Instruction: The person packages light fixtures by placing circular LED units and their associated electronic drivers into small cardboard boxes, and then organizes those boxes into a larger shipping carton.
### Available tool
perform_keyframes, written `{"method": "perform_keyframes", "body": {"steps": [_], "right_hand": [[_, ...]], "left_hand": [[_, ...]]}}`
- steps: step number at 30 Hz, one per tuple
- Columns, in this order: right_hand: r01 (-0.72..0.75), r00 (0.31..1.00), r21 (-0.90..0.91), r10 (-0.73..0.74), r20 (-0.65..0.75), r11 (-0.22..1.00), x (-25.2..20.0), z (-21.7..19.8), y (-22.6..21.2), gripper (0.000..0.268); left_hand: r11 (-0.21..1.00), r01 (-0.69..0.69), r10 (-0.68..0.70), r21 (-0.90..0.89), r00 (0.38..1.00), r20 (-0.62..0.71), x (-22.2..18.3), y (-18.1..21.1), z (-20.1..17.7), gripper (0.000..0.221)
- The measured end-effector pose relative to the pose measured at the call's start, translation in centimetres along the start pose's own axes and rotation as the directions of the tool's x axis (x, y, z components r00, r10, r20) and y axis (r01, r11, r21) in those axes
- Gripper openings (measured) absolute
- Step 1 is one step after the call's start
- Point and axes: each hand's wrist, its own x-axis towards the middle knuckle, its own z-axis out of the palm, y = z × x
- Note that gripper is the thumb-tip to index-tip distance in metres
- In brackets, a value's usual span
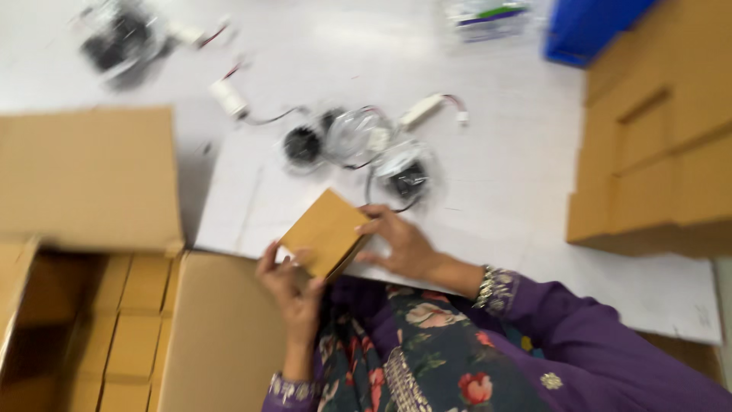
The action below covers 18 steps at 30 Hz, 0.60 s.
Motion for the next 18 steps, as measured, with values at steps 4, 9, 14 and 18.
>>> {"method": "perform_keyframes", "body": {"steps": [4, 9, 14, 18], "right_hand": [[0.070, 0.984, -0.194, -0.099, -0.145, 0.979, -2.6, 3.5, -3.3, 0.109], [0.074, 0.892, -0.394, -0.238, -0.385, 0.916, -4.9, 4.3, -3.8, 0.116], [-0.041, 0.826, -0.426, -0.209, -0.523, 0.904, -10.7, 0.3, -1.0, 0.111], [-0.361, 0.733, -0.435, -0.037, -0.679, 0.825, -12.3, -4.1, 1.8, 0.112]], "left_hand": [[0.800, 0.302, -0.325, -0.519, 0.944, 0.048, 1.5, 1.3, 1.6, 0.079], [0.807, 0.375, -0.312, -0.456, 0.926, 0.211, -0.8, 4.6, 2.7, 0.087], [0.706, 0.345, -0.077, -0.619, 0.906, 0.417, -2.4, 8.2, 5.1, 0.090], [0.587, 0.457, -0.096, -0.668, 0.859, 0.503, -0.6, 8.7, 6.4, 0.074]]}}
